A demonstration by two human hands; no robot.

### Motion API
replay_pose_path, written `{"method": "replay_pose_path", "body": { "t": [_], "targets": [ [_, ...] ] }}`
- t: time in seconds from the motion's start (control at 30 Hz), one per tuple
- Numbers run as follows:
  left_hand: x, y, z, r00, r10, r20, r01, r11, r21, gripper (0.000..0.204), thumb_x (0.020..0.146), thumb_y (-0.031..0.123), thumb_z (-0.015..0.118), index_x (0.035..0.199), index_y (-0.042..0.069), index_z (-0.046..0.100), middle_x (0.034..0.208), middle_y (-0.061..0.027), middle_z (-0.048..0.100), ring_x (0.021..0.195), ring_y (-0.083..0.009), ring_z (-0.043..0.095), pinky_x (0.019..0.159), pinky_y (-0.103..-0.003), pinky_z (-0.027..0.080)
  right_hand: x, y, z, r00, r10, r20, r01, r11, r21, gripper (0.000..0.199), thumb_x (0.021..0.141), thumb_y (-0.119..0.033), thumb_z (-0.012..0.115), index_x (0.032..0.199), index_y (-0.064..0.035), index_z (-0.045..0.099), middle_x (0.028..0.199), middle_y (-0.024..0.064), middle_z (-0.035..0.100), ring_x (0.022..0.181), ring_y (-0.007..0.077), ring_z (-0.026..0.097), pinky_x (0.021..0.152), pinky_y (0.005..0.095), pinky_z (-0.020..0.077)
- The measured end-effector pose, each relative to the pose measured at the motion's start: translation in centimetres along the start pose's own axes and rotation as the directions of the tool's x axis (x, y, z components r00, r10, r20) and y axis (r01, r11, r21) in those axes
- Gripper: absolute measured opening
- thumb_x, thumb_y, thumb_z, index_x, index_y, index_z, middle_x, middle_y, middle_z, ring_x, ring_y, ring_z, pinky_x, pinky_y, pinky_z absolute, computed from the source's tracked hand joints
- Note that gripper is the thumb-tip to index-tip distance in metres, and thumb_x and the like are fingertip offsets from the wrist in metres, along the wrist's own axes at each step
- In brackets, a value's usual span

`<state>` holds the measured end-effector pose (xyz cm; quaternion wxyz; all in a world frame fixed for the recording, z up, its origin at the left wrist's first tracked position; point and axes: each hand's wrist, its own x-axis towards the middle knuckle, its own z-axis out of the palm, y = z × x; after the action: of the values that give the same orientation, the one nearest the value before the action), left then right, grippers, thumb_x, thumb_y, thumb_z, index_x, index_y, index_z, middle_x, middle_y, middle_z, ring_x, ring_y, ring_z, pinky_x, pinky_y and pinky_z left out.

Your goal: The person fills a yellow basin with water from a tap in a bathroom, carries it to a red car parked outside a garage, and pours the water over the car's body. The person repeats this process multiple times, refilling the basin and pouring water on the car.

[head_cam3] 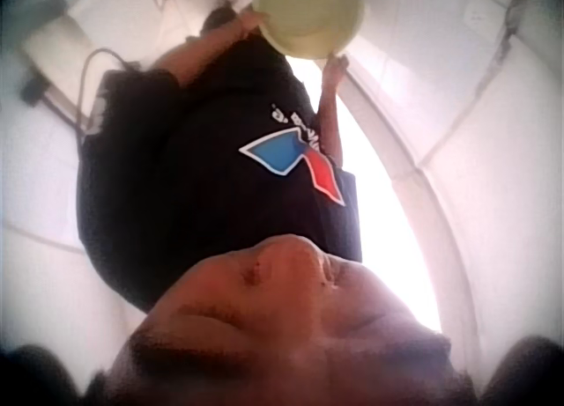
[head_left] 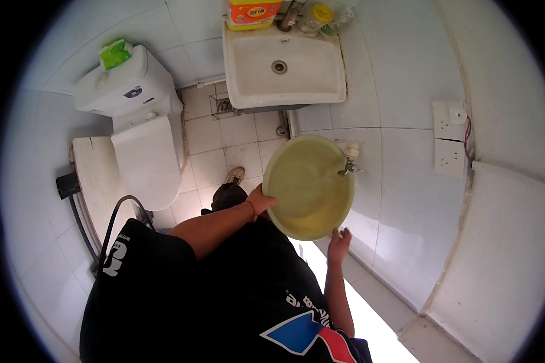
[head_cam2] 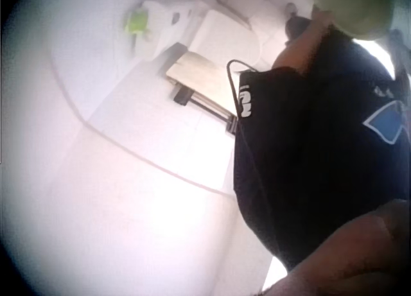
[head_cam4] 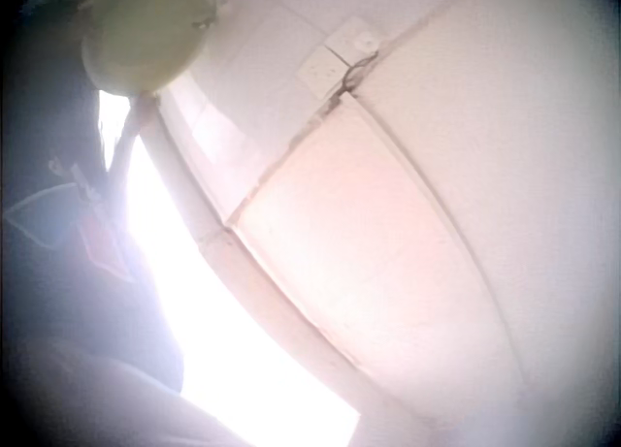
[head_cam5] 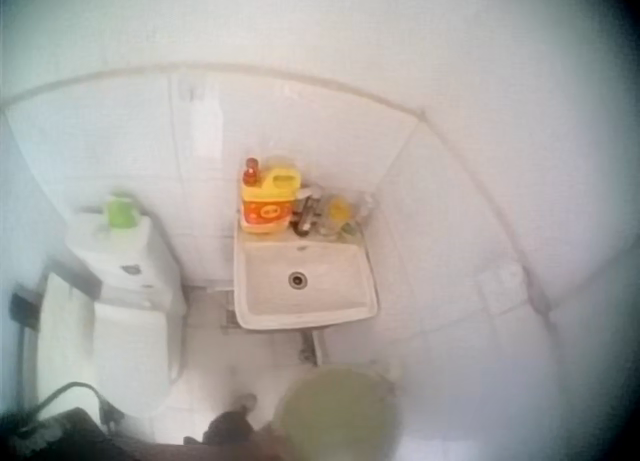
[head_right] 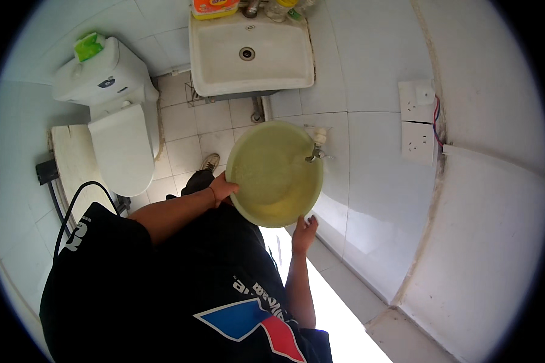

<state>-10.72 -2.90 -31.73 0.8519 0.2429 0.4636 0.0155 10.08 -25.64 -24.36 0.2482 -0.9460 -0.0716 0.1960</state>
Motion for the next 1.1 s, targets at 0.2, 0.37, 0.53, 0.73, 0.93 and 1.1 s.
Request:
{"method": "replay_pose_path", "body": {
  "t": [0.2,0.37,0.53,0.73,0.93,1.1],
  "targets": [
    [0.2,-0.2,-0.5,1.0,-0.009,-0.029,0.009,1.0,0.002,0.061,0.071,0.003,0.06,0.13,0.005,0.045,0.108,-0.0128,0.063,0.086,-0.0289,0.068,0.055,-0.041,0.06,6.5,-10.2,-1.6,0.93,-0.364,0.057,0.367,0.908,-0.201,0.044,0.089,-0.024,0.063,0.124,-0.0004,0.052,0.104,0.014,0.065,0.093,0.0237,0.064,0.081,0.0354,0.0506],
    [0.3,-2.0,-1.5,0.999,-0.016,0.032,0.017,1.0,-0.01,0.064,0.071,0.004,0.059,0.133,0.007,0.044,0.106,-0.0124,0.064,0.083,-0.0283,0.068,0.054,-0.039,0.059,10.5,-14.7,0.5,0.904,-0.413,0.109,0.419,0.803,-0.424,0.044,0.087,-0.032,0.064,0.12,-0.0039,0.056,0.094,0.0129,0.066,0.087,0.03,0.065,0.074,0.0398,0.0509],
    [-1.4,0.7,-0.7,0.998,-0.017,0.055,0.015,0.999,0.048,0.062,0.072,0.003,0.058,0.133,0.004,0.043,0.102,-0.0125,0.063,0.08,-0.0266,0.068,0.053,-0.038,0.06,14.9,-14.2,1.7,0.906,-0.41,0.105,0.403,0.758,-0.513,0.046,0.085,-0.041,0.063,0.112,-0.0039,0.062,0.091,0.0138,0.069,0.086,0.0325,0.066,0.076,0.0425,0.0508],
    [-1.3,0.8,-0.9,0.998,-0.015,0.056,0.013,0.999,0.029,0.063,0.071,0.003,0.059,0.133,0.005,0.043,0.101,-0.0132,0.063,0.079,-0.0264,0.068,0.053,-0.037,0.059,14.7,-15.5,1.8,0.928,-0.366,0.072,0.34,0.751,-0.566,0.042,0.086,-0.044,0.059,0.105,-0.0068,0.066,0.092,0.0133,0.071,0.088,0.0327,0.067,0.078,0.0423,0.051],
    [-0.9,1.0,-1.2,0.997,-0.03,0.07,0.025,0.997,0.08,0.065,0.07,0.003,0.059,0.133,0.005,0.044,0.101,-0.0126,0.063,0.079,-0.0257,0.067,0.055,-0.037,0.059,14.2,-15.7,1.9,0.938,-0.341,0.061,0.319,0.782,-0.536,0.039,0.086,-0.041,0.059,0.106,-0.008,0.065,0.1,0.0137,0.068,0.091,0.0327,0.065,0.081,0.0423,0.0503],
    [-0.8,1.2,-1.2,0.995,-0.019,0.095,0.009,0.994,0.107,0.067,0.07,0.004,0.06,0.134,0.006,0.043,0.099,-0.0126,0.063,0.078,-0.0244,0.067,0.053,-0.036,0.058,11.9,-16.2,0.7,0.915,-0.403,0.018,0.33,0.722,-0.608,0.033,0.087,-0.035,0.061,0.107,-0.0096,0.061,0.114,0.0128,0.058,0.1,0.0333,0.058,0.082,0.044,0.0496]
  ]
}}
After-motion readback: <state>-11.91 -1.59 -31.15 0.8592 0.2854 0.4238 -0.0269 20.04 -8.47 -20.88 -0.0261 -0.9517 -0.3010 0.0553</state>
